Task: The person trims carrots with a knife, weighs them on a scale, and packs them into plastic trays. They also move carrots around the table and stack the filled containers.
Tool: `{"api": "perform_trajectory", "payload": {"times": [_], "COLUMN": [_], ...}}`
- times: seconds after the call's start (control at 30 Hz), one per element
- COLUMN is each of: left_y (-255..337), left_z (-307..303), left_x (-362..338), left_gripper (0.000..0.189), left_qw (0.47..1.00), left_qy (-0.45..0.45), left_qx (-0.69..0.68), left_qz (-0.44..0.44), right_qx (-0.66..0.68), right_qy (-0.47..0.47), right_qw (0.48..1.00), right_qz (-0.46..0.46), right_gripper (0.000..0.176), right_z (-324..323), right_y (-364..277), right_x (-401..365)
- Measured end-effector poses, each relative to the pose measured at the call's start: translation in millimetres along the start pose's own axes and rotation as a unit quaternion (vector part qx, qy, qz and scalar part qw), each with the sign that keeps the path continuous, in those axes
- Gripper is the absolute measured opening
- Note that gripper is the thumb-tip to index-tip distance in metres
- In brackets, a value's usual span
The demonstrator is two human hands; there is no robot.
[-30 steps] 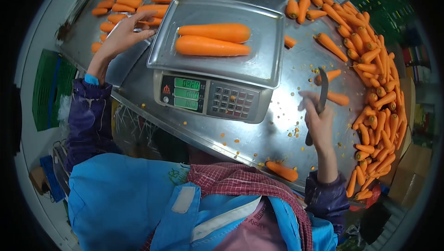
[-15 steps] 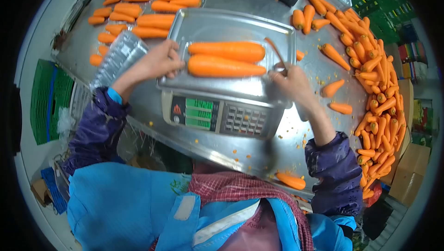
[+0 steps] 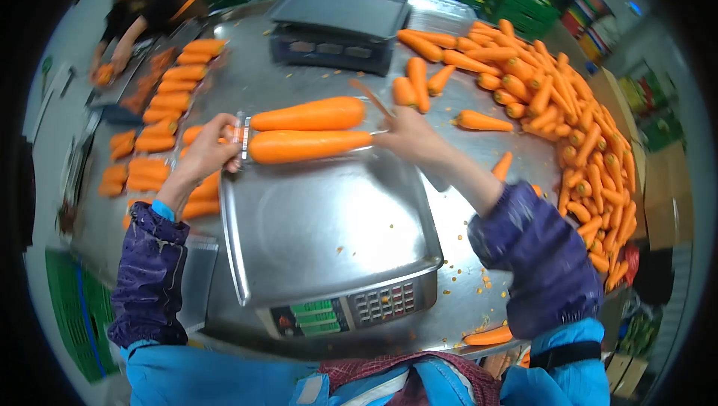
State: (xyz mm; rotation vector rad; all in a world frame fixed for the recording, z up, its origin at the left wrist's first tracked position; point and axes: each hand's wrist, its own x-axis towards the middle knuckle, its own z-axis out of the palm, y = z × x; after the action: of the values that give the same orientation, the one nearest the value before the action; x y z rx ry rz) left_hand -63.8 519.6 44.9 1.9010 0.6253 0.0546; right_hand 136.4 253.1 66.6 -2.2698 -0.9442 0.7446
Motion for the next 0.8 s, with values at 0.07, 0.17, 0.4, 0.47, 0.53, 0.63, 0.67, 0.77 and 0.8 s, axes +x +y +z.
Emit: {"api": "perform_trajectory", "payload": {"times": [0.07, 0.17, 0.4, 0.47, 0.53, 0.63, 0.67, 0.77, 0.8], "left_y": [-13.9, -46.9, -83.6, -96.2, -105.8, -115.7, -103.8, -70.1, -62.6], "left_z": [-8.4, -11.2, 4.8, 2.8, -2.8, -23.5, -23.7, -21.2, -18.7], "left_x": [47.7, 112.5, 176.7, 187.3, 194.7, 200.2, 194.7, 172.8, 166.9], "left_gripper": [0.032, 0.034, 0.03, 0.028, 0.024, 0.023, 0.023, 0.026, 0.027], "left_qw": [1.0, 0.988, 0.979, 0.977, 0.963, 0.91, 0.91, 0.963, 0.971], "left_qy": [0.004, 0.045, 0.073, 0.079, 0.077, 0.096, 0.096, 0.088, 0.09], "left_qx": [0.02, 0.128, 0.188, 0.198, 0.256, 0.373, 0.372, 0.247, 0.216], "left_qz": [0.014, 0.075, 0.008, 0.002, 0.018, 0.152, 0.152, 0.065, 0.045], "right_qx": [-0.036, -0.084, -0.151, -0.131, -0.112, 0.042, 0.062, 0.024, 0.008], "right_qy": [0.018, 0.022, 0.048, 0.036, 0.022, 0.18, 0.225, 0.326, 0.34], "right_qw": [0.998, 0.996, 0.987, 0.99, 0.993, 0.979, 0.969, 0.945, 0.938], "right_qz": [-0.054, -0.022, -0.03, -0.031, -0.031, -0.09, -0.08, -0.011, 0.061], "right_gripper": [0.03, 0.03, 0.024, 0.023, 0.022, 0.015, 0.014, 0.018, 0.022], "right_z": [1.0, 12.4, 55.8, 52.9, 43.1, 11.4, -4.2, -47.2, -61.2], "right_y": [23.9, 43.6, 79.7, 86.7, 94.8, 105.9, 111.9, 154.9, 159.1], "right_x": [53.7, 121.8, 200.8, 200.1, 192.9, 170.4, 167.2, 189.7, 193.8]}}
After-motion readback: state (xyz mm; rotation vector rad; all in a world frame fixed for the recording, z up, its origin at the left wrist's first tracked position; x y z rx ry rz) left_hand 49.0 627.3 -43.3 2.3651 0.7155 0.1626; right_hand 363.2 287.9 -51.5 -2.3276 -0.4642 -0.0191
